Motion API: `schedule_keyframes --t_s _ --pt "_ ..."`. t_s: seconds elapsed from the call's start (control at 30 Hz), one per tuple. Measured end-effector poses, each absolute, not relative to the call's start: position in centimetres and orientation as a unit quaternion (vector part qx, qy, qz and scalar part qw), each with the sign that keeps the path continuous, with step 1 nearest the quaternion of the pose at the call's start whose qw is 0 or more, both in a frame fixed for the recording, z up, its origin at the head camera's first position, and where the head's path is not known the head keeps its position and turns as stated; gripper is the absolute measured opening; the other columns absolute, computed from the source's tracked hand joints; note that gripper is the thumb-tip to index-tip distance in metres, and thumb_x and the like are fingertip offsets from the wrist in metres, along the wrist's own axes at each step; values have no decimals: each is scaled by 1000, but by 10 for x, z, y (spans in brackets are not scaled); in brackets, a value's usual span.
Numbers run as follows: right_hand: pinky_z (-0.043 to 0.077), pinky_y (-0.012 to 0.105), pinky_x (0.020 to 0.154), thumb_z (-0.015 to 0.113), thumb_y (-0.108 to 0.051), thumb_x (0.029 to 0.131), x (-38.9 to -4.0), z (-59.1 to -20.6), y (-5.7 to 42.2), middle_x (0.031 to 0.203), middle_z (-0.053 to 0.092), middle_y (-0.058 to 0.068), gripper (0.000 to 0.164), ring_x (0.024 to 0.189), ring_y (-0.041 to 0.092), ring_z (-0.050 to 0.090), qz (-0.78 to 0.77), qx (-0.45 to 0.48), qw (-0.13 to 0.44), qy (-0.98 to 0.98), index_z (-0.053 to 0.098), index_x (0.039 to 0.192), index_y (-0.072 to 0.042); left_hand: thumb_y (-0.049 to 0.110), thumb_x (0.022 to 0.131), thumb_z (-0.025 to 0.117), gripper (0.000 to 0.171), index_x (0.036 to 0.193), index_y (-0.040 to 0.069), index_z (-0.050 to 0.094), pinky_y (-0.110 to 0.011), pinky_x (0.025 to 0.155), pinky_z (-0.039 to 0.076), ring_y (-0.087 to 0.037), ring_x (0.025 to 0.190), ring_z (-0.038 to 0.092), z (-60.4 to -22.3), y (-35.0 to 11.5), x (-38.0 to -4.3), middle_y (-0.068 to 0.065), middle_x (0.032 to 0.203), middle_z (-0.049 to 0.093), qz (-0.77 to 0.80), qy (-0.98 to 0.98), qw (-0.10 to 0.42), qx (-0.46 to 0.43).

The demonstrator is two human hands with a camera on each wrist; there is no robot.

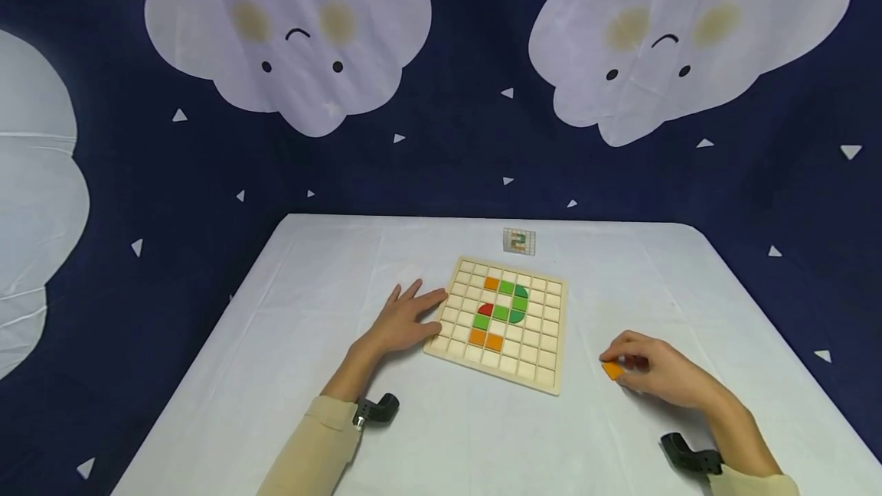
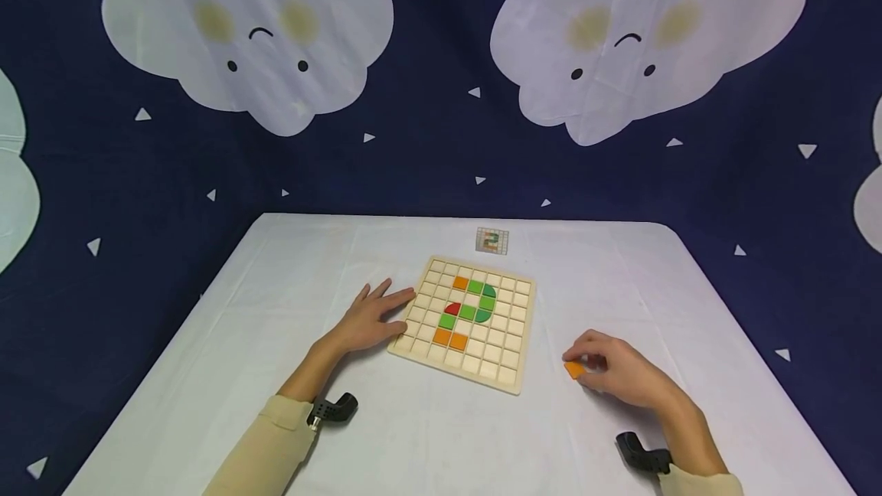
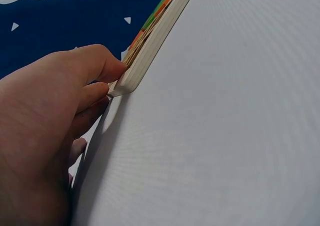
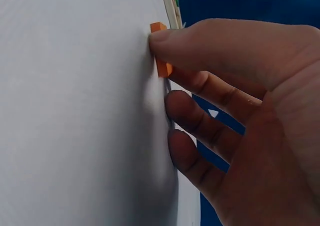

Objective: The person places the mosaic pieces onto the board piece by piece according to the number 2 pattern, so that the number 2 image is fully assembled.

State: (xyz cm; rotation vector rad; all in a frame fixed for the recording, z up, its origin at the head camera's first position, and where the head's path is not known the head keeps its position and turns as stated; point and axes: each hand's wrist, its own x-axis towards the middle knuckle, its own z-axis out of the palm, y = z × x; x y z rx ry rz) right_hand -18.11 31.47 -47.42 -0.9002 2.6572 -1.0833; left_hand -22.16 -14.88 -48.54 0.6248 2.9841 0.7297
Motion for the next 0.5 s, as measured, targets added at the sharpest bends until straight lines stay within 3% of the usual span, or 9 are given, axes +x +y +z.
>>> schedule_keyframes --t_s 0.5 --pt "46 22 60 77 -15 82 -181 -478 301 96 62 -10 26 74 9 52 -346 -288 58 891 72 107 -20 42 89 60 59 144 26 46 -46 115 0 -22 144 16 -487 -148 -222 12 146 41 232 953 -2 197"
